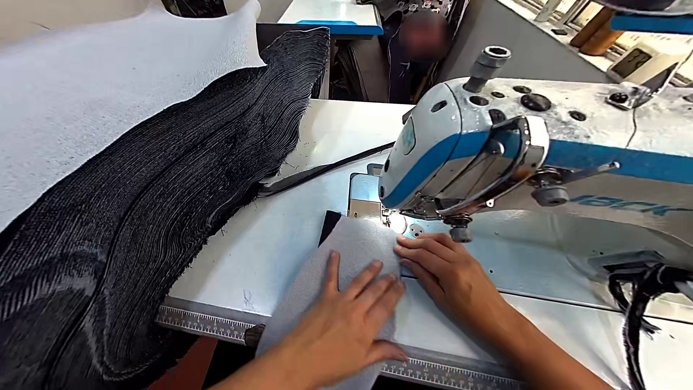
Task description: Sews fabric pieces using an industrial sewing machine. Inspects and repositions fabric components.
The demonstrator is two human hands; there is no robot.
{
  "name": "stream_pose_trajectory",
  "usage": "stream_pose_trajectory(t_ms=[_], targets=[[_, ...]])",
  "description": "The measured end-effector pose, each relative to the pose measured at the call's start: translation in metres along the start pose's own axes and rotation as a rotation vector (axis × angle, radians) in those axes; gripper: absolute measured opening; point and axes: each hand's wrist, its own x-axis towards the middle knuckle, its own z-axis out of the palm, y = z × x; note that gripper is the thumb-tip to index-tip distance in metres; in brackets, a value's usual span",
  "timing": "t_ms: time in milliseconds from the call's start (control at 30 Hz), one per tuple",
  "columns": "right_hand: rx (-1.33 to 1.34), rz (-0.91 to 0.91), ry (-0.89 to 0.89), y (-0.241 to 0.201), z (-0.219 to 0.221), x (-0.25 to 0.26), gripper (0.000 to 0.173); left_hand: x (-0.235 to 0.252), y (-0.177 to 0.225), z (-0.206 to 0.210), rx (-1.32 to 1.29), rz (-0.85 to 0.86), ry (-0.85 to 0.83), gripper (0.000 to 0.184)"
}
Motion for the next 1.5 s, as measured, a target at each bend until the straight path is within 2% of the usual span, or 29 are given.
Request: stream_pose_trajectory(t_ms=[133,333,600,1500], targets=[[-0.004,-0.034,-0.010,0.000,0.004,0.013,0.034,0.002,-0.021,-0.013,-0.012,0.003,-0.077,0.070],[-0.063,0.064,-0.017,0.000,0.007,0.013,0.043,0.006,-0.013,-0.003,0.128,-0.062,-0.022,0.069],[-0.127,0.117,-0.019,-0.001,0.006,0.015,0.050,0.012,-0.015,0.001,0.139,-0.064,-0.005,0.069],[-0.137,0.148,-0.053,-0.002,0.006,0.004,0.045,0.012,-0.015,0.001,0.152,-0.070,-0.013,0.067]])
